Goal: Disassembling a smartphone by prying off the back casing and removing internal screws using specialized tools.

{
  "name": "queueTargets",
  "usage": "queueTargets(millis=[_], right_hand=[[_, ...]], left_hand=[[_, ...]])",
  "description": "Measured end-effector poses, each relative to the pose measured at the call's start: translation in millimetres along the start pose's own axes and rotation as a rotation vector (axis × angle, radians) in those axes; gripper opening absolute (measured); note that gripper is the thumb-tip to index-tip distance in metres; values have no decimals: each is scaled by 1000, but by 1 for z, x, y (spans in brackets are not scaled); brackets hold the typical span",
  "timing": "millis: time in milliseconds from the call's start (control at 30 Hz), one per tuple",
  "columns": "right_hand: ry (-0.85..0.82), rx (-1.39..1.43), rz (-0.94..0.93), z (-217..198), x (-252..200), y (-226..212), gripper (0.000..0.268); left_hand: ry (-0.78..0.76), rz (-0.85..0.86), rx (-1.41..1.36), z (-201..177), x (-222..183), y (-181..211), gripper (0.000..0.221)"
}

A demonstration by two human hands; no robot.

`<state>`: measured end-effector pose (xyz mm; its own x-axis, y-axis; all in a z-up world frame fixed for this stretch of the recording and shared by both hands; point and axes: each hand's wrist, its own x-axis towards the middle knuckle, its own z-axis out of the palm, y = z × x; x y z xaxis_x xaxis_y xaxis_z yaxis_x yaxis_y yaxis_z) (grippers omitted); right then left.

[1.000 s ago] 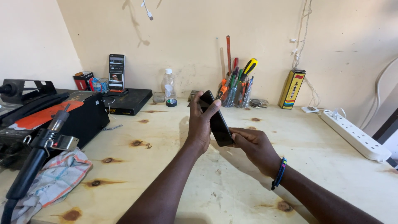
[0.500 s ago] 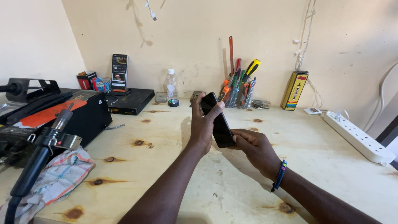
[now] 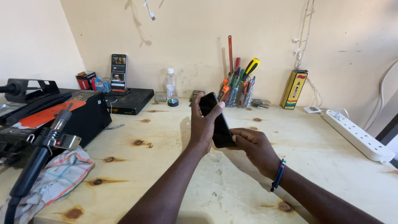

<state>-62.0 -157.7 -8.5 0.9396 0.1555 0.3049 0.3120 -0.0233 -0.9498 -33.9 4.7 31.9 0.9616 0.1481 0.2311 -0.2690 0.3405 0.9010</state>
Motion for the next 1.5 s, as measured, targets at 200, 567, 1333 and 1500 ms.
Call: queueTargets(millis=[200, 567, 1333, 1500], right_hand=[[21, -23, 11, 3, -2, -2, 35], [42, -169, -28, -6, 2, 12, 35], [53, -362, -220, -16, 7, 23, 36], [108, -357, -248, -9, 7, 10, 32]], left_hand=[[3, -10, 59, 0, -2, -3, 105], [36, -44, 165, 7, -12, 2, 103], [-7, -86, 263, 13, -16, -5, 100], [-56, -51, 271, 13, -19, -6, 104]])
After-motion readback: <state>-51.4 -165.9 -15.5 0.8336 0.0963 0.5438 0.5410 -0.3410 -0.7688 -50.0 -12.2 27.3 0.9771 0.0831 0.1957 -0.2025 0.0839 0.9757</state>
